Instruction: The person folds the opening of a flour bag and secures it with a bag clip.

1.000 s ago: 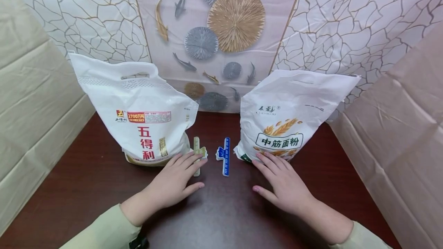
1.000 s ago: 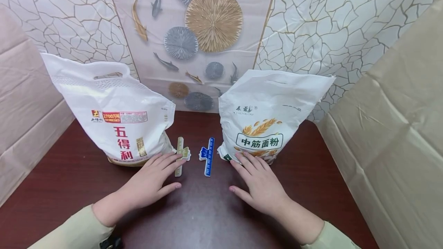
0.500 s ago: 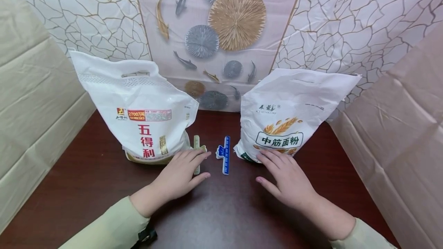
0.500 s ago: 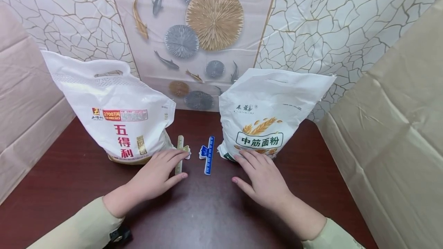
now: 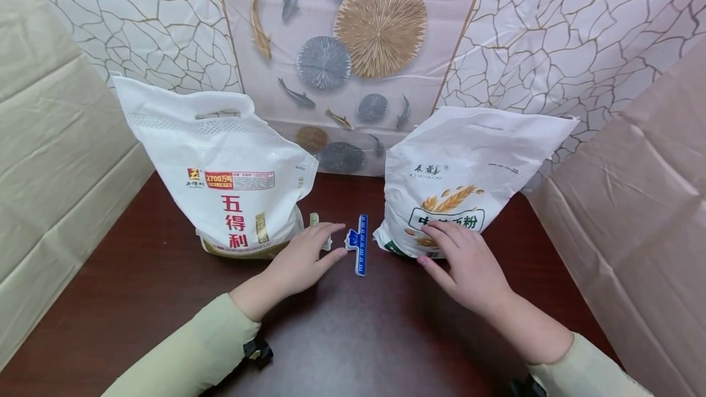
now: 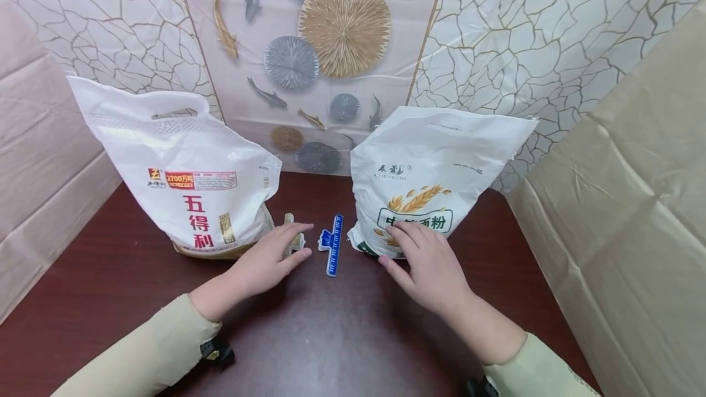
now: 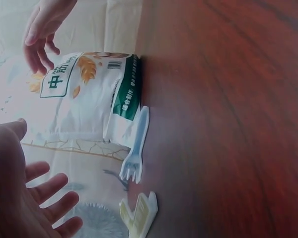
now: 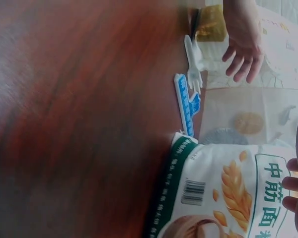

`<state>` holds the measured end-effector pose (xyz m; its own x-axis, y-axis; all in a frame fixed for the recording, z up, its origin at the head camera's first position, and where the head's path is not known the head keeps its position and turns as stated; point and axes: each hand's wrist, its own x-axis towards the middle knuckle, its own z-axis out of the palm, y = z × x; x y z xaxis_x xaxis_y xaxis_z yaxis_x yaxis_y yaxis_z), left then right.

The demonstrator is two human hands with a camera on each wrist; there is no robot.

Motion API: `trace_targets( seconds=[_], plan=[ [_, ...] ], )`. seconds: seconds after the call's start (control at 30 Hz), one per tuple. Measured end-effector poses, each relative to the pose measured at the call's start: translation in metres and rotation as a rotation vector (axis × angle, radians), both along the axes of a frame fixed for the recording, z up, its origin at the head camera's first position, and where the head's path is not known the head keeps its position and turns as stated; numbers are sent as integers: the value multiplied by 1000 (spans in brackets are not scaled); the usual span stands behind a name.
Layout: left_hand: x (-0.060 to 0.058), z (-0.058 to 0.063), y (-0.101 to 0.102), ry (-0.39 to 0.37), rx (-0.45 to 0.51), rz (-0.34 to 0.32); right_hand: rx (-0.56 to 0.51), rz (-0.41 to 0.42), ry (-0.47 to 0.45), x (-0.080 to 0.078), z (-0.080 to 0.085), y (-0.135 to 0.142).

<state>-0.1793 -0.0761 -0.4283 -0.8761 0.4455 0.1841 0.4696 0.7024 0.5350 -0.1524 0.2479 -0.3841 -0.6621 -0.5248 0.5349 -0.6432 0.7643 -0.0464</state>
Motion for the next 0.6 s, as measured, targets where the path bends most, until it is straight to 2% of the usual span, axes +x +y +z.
trace_targets(
  seconds=[0.27,0.6],
  plan=[
    [-11,2,16,-120,131,38,-43,-44,36,-14,22,6],
    [-24,5,41,-168,316,37,-109,-78,137,-30,59,11]
  ],
)
